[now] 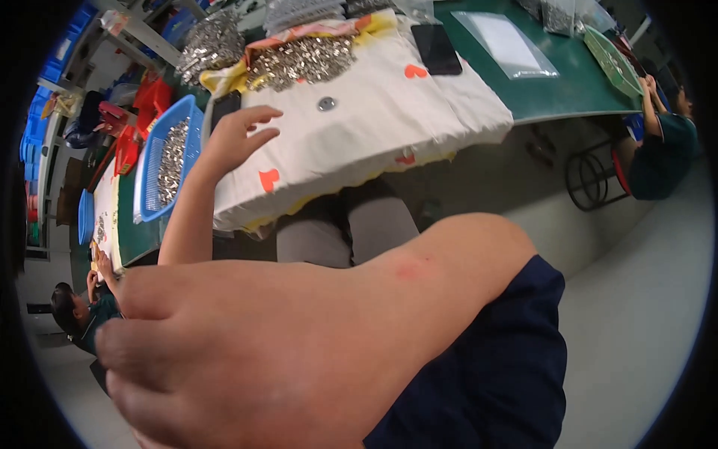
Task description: Inspecting and sorting small metal industrial components on a workbench.
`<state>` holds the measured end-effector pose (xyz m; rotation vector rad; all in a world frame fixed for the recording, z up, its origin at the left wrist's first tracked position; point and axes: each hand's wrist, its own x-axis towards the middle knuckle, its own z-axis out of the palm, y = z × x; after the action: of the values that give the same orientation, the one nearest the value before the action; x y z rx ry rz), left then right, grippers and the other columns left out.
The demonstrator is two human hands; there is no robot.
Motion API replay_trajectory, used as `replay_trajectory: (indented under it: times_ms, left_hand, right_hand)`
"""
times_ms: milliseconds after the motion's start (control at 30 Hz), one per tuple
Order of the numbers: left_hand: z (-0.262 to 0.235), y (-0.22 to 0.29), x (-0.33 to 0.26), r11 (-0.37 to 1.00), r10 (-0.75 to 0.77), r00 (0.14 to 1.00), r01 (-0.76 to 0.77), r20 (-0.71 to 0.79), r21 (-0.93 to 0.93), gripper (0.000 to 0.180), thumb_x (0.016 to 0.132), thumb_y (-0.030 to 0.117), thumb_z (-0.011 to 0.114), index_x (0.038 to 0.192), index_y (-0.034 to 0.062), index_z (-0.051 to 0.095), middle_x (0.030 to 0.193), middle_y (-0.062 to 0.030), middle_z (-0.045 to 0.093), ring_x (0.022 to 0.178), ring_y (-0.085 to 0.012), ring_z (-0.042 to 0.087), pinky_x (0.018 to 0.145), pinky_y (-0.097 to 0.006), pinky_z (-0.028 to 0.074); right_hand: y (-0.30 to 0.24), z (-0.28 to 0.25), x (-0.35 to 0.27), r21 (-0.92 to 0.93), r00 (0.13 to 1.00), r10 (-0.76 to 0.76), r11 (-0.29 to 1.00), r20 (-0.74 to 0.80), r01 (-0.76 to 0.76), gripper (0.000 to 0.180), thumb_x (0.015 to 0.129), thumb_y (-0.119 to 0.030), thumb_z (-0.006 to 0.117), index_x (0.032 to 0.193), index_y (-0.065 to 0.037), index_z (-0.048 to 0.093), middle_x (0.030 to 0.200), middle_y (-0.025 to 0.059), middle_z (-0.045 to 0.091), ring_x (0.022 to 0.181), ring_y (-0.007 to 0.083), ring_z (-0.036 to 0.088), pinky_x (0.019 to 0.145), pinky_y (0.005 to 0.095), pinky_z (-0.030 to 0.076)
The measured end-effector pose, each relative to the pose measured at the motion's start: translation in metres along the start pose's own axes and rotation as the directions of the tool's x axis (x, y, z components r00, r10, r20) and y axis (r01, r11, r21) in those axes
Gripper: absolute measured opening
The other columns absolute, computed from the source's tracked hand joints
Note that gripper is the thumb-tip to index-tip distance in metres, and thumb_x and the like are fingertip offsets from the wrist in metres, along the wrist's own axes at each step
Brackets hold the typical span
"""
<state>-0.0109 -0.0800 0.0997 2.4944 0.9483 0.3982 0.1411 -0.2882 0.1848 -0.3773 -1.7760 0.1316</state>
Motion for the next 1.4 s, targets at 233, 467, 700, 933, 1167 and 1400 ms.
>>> replay_trajectory:
  times_ms: [233,467,700,933,1167,1400]
  left_hand:
    - [0.068,-0.035,0.058,0.987,0.132,0.987,-0.122,-0.092,0.103,0.029,0.077,0.029,0.057,0.101,0.0124,0.06,0.098,-0.0092,0.06,0.09,-0.0285,0.056,0.078,-0.036,0.044]
    - [0.094,-0.032,0.08,0.985,0.119,0.993,-0.117,-0.015,0.124,0.02,0.072,0.018,0.06,0.09,0.009,0.063,0.09,-0.0092,0.057,0.084,-0.0267,0.056,0.075,-0.036,0.045]
    - [0.099,-0.03,0.085,0.992,0.102,0.992,-0.096,-0.073,0.078,0.014,0.068,0.017,0.058,0.074,0.0044,0.062,0.077,-0.0151,0.055,0.073,-0.0306,0.056,0.066,-0.039,0.047]
    - [0.071,-0.063,0.064,0.687,-0.25,0.967,0.214,0.051,-0.694,0.018,0.074,0.014,0.061,0.088,0.0026,0.061,0.082,-0.0062,0.058,0.071,-0.0139,0.056,0.062,-0.027,0.046]
    - [0.061,-0.102,0.054,-0.15,-0.323,0.918,0.19,0.23,-0.97,0.022,0.081,0.011,0.057,0.102,0.0069,0.057,0.08,0.002,0.056,0.073,-0.0077,0.054,0.066,-0.022,0.046]
    - [0.063,-0.099,0.057,-0.059,-0.28,0.933,0.22,0.228,-0.974,0.025,0.08,0.01,0.058,0.105,0.0069,0.055,0.097,-0.0027,0.06,0.077,-0.0098,0.056,0.069,-0.023,0.046]
  right_hand:
    - [0.03,-0.034,-0.029,-0.274,0.952,0.306,0.917,0.014,-0.291,0.015,0.076,-0.008,0.055,0.088,-0.002,0.061,0.085,0.01,0.06,0.07,0.0172,0.055,0.064,0.0278,0.044]
    - [0.187,-0.043,-0.05,-0.338,0.704,0.689,0.631,-0.17,-0.699,0.03,0.08,-0.008,0.054,0.109,-0.006,0.055,0.087,0.009,0.061,0.072,0.0165,0.056,0.066,0.0259,0.044]
    - [0.306,-0.011,-0.087,-0.862,0.336,0.942,0.183,0.015,-0.473,0.045,0.074,-0.015,0.054,0.118,-0.012,0.048,0.098,0.0187,0.057,0.088,0.0322,0.056,0.079,0.0385,0.044]
    - [0.331,0.027,-0.086,-0.781,0.433,0.901,0.248,-0.031,-0.573,0.038,0.073,-0.013,0.056,0.11,-0.009,0.051,0.099,0.0201,0.053,0.092,0.0342,0.053,0.081,0.0391,0.043]
    - [0.34,0.022,-0.096,-0.589,0.57,0.822,0.462,0.002,-0.663,0.017,0.073,-0.011,0.059,0.09,-0.008,0.062,0.086,0.0115,0.059,0.081,0.0277,0.057,0.072,0.0354,0.046]
    - [0.342,0.016,-0.09,-0.574,0.708,0.702,0.55,-0.076,-0.607,0.015,0.075,-0.011,0.058,0.088,-0.007,0.063,0.079,0.0108,0.061,0.071,0.0253,0.057,0.063,0.0321,0.046]
